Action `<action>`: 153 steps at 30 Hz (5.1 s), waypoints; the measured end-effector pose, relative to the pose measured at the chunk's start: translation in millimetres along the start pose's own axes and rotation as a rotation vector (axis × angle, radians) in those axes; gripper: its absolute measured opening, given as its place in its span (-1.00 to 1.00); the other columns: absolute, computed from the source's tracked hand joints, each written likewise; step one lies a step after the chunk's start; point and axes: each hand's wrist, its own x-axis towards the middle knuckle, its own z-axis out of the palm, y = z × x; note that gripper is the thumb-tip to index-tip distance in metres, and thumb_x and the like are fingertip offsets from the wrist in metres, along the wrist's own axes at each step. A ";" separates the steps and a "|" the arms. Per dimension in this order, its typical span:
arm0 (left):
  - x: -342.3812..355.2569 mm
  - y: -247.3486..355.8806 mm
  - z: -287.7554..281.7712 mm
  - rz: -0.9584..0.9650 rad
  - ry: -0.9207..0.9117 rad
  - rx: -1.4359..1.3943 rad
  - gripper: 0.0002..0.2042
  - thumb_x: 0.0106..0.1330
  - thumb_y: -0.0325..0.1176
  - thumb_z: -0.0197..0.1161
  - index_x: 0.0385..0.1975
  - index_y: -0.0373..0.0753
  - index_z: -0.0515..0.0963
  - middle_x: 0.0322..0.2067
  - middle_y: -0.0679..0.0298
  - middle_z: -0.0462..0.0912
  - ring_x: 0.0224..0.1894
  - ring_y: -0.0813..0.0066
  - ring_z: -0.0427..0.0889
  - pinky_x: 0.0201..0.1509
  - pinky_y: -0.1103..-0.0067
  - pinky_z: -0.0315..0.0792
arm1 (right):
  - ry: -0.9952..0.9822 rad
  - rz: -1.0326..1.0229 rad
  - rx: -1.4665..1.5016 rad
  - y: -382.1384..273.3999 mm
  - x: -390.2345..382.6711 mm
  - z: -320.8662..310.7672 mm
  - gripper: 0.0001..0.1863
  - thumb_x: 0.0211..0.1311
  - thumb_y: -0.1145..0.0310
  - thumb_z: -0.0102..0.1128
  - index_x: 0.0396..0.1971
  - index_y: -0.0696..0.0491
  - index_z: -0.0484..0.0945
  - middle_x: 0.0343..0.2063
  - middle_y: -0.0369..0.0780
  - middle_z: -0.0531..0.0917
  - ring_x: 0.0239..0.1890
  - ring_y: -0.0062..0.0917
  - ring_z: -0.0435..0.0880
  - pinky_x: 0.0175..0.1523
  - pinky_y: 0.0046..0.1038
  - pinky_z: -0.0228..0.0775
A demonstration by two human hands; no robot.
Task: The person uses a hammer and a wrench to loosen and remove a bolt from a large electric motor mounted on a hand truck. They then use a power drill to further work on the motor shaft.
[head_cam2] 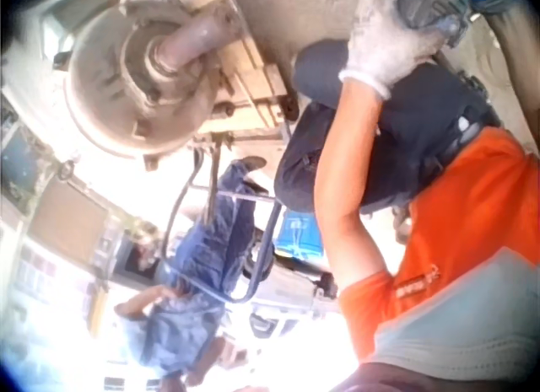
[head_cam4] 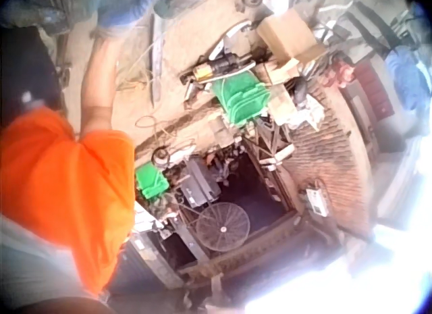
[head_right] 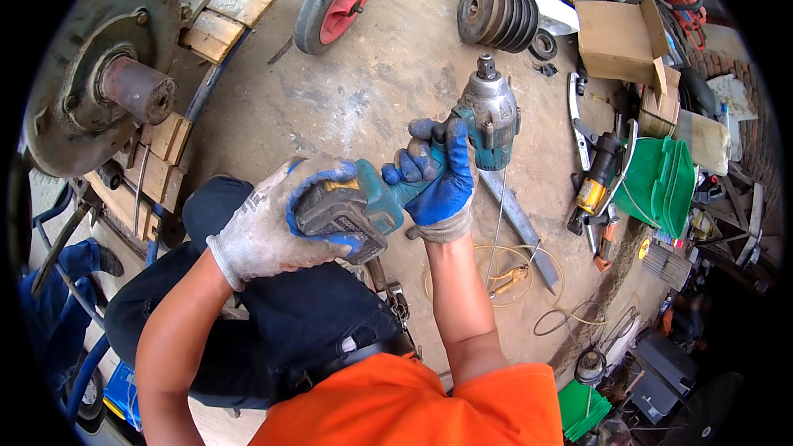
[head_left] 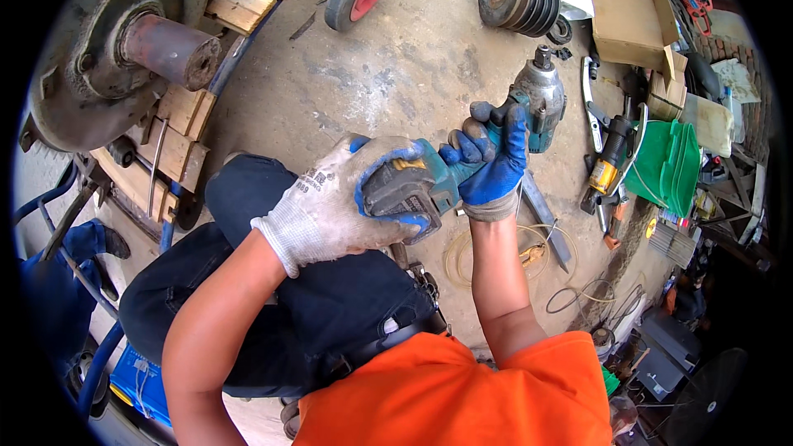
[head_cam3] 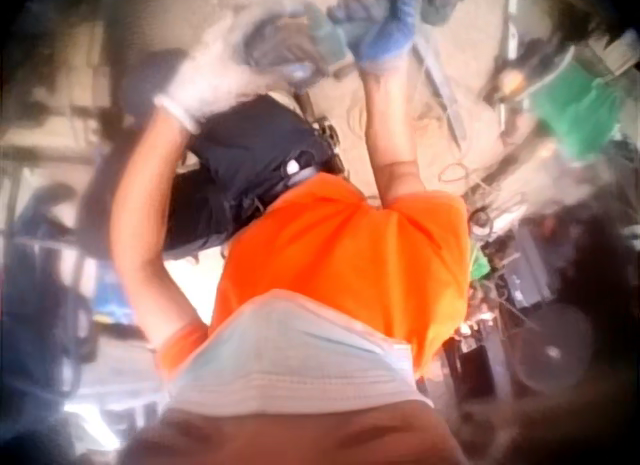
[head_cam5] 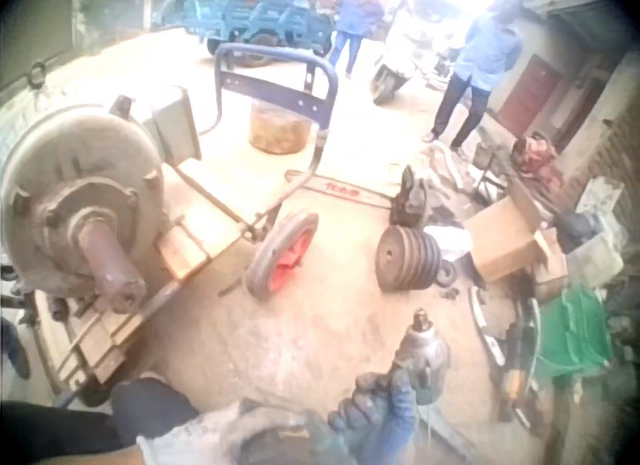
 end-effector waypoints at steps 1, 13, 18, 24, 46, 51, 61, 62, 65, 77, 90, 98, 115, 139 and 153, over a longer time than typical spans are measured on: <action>-3.5 -0.5 2.4 -0.104 0.008 -0.130 -0.33 -0.14 -0.42 0.52 0.07 -0.25 0.40 0.01 0.16 0.48 0.04 0.40 0.51 0.14 0.50 0.38 | 0.026 0.030 -0.048 0.2 -1.5 2.1 -0.53 0.36 -0.05 -0.04 -0.17 0.11 0.50 -0.69 -0.39 0.31 -0.57 -0.60 0.31 -0.28 -0.35 0.29; 2.4 -7.6 -39.3 -0.294 0.588 -0.730 -0.58 0.24 -0.33 0.28 0.05 -0.27 0.34 -0.16 0.20 0.57 -0.17 0.49 0.62 -0.12 0.59 0.57 | 0.423 0.154 -0.077 -19.6 -19.6 -30.5 -0.62 0.28 0.04 0.15 -0.35 0.12 0.49 -0.76 -0.42 0.36 -0.74 -0.66 0.36 -0.58 -0.51 0.29; 65.4 -82.0 -9.7 -0.265 0.418 -0.315 -0.53 0.04 -0.52 0.38 -0.04 -0.23 0.34 -0.24 0.18 0.55 -0.27 0.49 0.59 -0.24 0.61 0.55 | 0.232 0.111 0.456 -33.6 -17.7 -51.9 -0.66 0.29 0.06 0.15 -0.39 0.08 0.49 -0.73 -0.45 0.40 -0.69 -0.75 0.36 -0.58 -0.64 0.23; 100.9 -132.3 80.9 -0.465 0.367 -0.337 -0.52 -0.02 -0.55 0.39 -0.08 -0.34 0.34 -0.31 0.18 0.60 -0.30 0.45 0.61 -0.16 0.57 0.53 | 0.255 0.016 0.462 -28.5 -11.6 -67.2 -0.68 0.33 0.08 0.09 -0.40 0.06 0.51 -0.72 -0.42 0.44 -0.67 -0.71 0.40 -0.56 -0.62 0.27; -137.9 42.8 28.3 0.037 0.891 -0.356 -0.26 -0.06 -0.16 0.46 0.10 -0.28 0.22 -0.03 -0.05 0.33 0.01 0.03 0.42 0.13 0.35 0.33 | 0.112 0.560 -0.595 21.3 6.0 -7.0 -0.43 0.36 0.02 -0.14 0.26 0.02 0.21 -0.05 -0.08 0.54 -0.08 -0.25 0.56 0.02 -0.16 0.36; -134.3 66.6 41.7 0.001 0.868 -0.475 -0.17 0.00 -0.09 0.41 0.22 -0.31 0.11 0.04 -0.18 0.25 0.06 -0.12 0.42 0.09 0.27 0.39 | -0.312 0.755 -0.544 22.0 19.2 95.8 -0.35 0.35 -0.04 -0.14 0.31 0.02 0.12 0.02 -0.01 0.48 -0.01 -0.17 0.52 0.09 -0.06 0.29; -412.9 -119.8 159.3 -0.871 2.149 -0.369 -0.69 0.33 -0.35 0.18 0.00 -0.34 0.45 -0.13 0.25 0.57 -0.10 0.54 0.54 0.05 0.58 0.43 | -0.685 0.700 -0.457 72.5 19.0 129.0 -0.13 0.25 -0.21 -0.08 0.38 0.05 -0.03 0.24 0.11 0.26 0.23 -0.06 0.35 0.44 0.02 -0.25; -424.3 -153.3 190.4 -1.054 2.112 -0.501 -0.72 0.30 -0.37 0.20 -0.05 -0.35 0.49 -0.17 0.27 0.59 -0.13 0.58 0.52 0.04 0.62 0.41 | -0.679 0.687 -0.450 71.5 25.1 127.3 -0.11 0.23 -0.24 -0.09 0.38 0.06 -0.02 0.23 0.11 0.27 0.22 -0.07 0.36 0.44 0.01 -0.24; -430.7 -221.7 279.5 -1.603 1.506 -0.538 -0.44 0.11 -0.21 0.32 0.07 -0.41 0.44 0.01 -0.05 0.55 0.07 0.19 0.55 0.15 0.48 0.38 | -0.670 0.483 -0.638 69.2 41.7 122.2 -0.08 0.22 -0.32 -0.16 0.34 0.12 0.07 0.13 0.11 0.40 0.07 -0.07 0.53 0.36 0.00 0.07; -374.2 -313.9 333.1 -1.983 1.048 -0.511 -0.20 -0.07 -0.09 0.37 0.23 -0.25 0.25 0.17 -0.05 0.39 0.30 0.03 0.27 0.43 0.16 -0.09 | -0.714 0.024 -1.458 135.9 64.7 109.0 -0.32 -0.04 0.40 0.36 0.14 0.16 0.30 -0.17 -0.15 0.65 -0.25 -0.48 0.69 -0.09 -0.53 0.56; -432.4 -161.3 257.9 -1.314 1.822 -0.642 -0.59 0.02 -0.29 0.40 -0.10 -0.25 0.53 -0.20 0.27 0.66 -0.20 0.57 0.61 -0.04 0.58 0.47 | -0.686 0.598 -0.601 209.5 41.1 178.1 -0.17 0.15 -0.07 0.15 0.33 0.04 0.11 0.23 -0.01 0.31 0.22 -0.05 0.36 0.18 0.04 0.34; -444.5 -48.4 167.6 -0.800 1.853 -0.517 -0.57 0.01 -0.43 0.36 -0.06 -0.29 0.49 -0.23 0.31 0.65 -0.22 0.63 0.60 -0.11 0.59 0.50 | -1.335 0.588 -0.848 311.9 -114.9 227.8 -0.09 -0.42 0.53 0.60 0.05 0.15 0.22 0.02 -0.06 0.45 0.07 -0.39 0.51 0.14 -0.34 0.40; -428.6 -5.3 116.9 -1.103 1.528 -0.327 -0.52 -0.12 -0.20 0.37 -0.16 -0.28 0.52 -0.38 0.12 0.67 -0.28 0.25 0.68 -0.14 0.46 0.50 | -1.732 -0.043 -0.860 343.4 -148.3 209.1 -0.09 -0.27 0.32 0.63 0.03 0.15 0.13 -0.07 0.00 0.46 -0.09 -0.26 0.62 -0.07 -0.35 0.50; -423.7 -7.2 99.6 -1.310 1.024 -0.248 -0.42 -0.12 -0.08 0.28 -0.13 -0.40 0.49 -0.30 -0.09 0.63 -0.19 0.02 0.63 -0.07 0.36 0.48 | -1.958 0.138 -1.332 361.7 -110.8 201.3 -0.11 -0.07 0.39 0.43 0.22 0.25 0.07 -0.08 0.02 0.59 0.00 -0.16 0.60 0.08 -0.27 0.41; -416.9 21.5 79.4 -1.348 1.060 -0.086 -0.51 -0.12 -0.12 0.27 -0.25 -0.38 0.51 -0.40 -0.06 0.64 -0.26 0.03 0.65 -0.12 0.36 0.49 | -1.424 -0.170 -0.922 360.7 -126.0 258.1 -0.37 0.29 -0.07 0.00 0.10 0.20 0.35 0.02 -0.08 0.51 0.05 -0.31 0.51 0.28 -0.19 0.18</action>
